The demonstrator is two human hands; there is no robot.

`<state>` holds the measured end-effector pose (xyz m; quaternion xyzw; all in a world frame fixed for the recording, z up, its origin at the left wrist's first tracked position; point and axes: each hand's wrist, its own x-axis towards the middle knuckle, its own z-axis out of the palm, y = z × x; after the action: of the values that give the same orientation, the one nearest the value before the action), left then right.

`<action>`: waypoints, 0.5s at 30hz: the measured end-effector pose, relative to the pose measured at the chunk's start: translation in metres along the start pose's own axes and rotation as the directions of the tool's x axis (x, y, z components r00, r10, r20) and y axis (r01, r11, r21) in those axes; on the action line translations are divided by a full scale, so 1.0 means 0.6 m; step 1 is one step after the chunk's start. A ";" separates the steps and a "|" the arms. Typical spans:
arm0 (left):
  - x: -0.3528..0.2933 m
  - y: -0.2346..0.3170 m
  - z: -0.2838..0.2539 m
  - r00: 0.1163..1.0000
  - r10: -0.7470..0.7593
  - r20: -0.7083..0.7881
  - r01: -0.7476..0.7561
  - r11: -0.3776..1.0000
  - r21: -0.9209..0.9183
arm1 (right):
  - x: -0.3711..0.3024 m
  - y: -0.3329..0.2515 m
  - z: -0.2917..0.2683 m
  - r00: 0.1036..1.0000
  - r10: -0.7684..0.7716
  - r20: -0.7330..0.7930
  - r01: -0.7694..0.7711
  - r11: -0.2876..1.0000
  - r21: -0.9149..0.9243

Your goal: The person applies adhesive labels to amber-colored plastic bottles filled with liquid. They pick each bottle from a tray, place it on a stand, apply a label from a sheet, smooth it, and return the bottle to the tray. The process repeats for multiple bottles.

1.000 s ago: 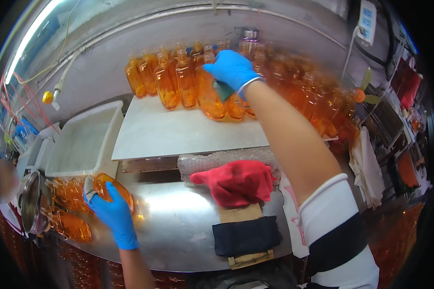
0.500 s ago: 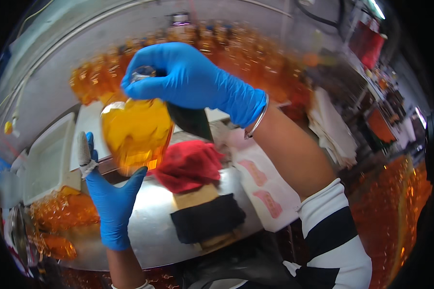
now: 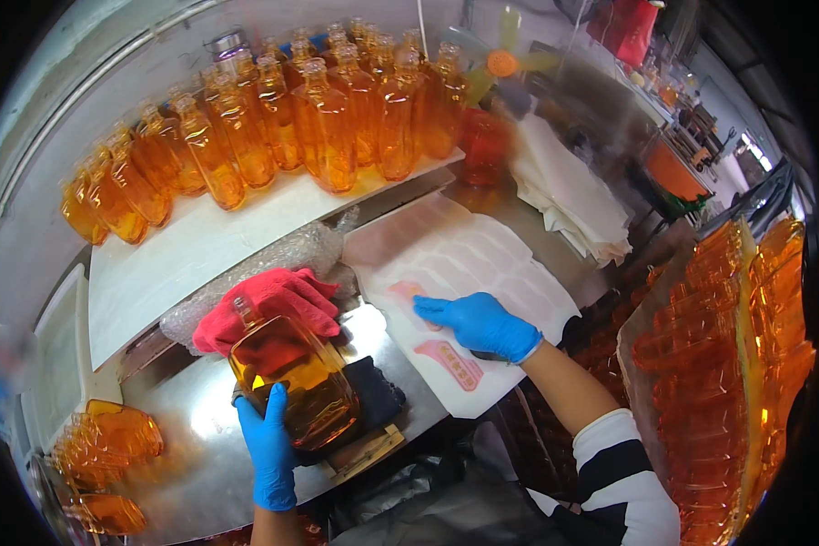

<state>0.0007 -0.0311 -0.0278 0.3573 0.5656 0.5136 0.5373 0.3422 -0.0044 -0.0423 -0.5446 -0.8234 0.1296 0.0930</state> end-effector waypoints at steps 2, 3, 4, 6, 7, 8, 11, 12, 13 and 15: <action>0.002 -0.007 -0.007 0.999 0.036 -0.009 -0.035 0.996 0.077 | -0.049 0.003 0.019 0.980 0.067 -0.190 -0.073 0.997 -0.024; 0.004 -0.009 -0.007 0.998 0.055 -0.011 -0.054 0.992 0.114 | -0.083 -0.004 0.032 0.968 0.198 -0.156 -0.213 0.973 -0.088; 0.001 -0.003 -0.006 0.999 0.034 -0.004 -0.034 0.995 0.098 | -0.112 -0.029 0.022 0.936 0.326 -0.131 -0.344 0.926 -0.156; 0.003 0.005 -0.005 1.000 0.026 0.010 -0.026 0.997 0.066 | -0.168 -0.061 0.016 0.871 0.469 -0.147 -0.492 0.840 -0.228; 0.002 0.007 -0.005 1.000 0.018 0.015 -0.019 0.998 0.054 | -0.195 -0.071 0.021 0.857 0.485 -0.177 -0.515 0.828 -0.222; 0.000 0.010 0.000 1.000 0.023 0.011 -0.024 0.999 0.044 | -0.214 -0.073 0.023 0.842 0.498 -0.206 -0.536 0.817 -0.215; -0.001 0.011 0.008 0.999 0.050 0.012 -0.051 0.997 0.062 | -0.246 -0.041 0.027 0.713 0.589 -0.379 -0.549 0.806 0.220; -0.006 0.020 0.016 0.998 0.049 0.029 -0.051 0.996 0.069 | -0.231 -0.030 0.028 0.555 0.678 -0.483 -0.552 0.734 0.397; -0.003 0.016 0.010 0.998 0.046 0.038 -0.048 0.996 0.074 | -0.226 -0.014 0.034 0.487 0.738 -0.468 -0.641 0.666 0.383; 0.009 0.007 -0.007 0.997 0.045 0.058 -0.049 0.996 0.075 | -0.223 0.022 0.053 0.335 0.828 -0.450 -0.790 0.507 0.344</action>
<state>-0.0049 -0.0256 -0.0256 0.4050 0.5610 0.4940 0.5265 0.3963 -0.1265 -0.0782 -0.8879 -0.3710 0.0174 0.2716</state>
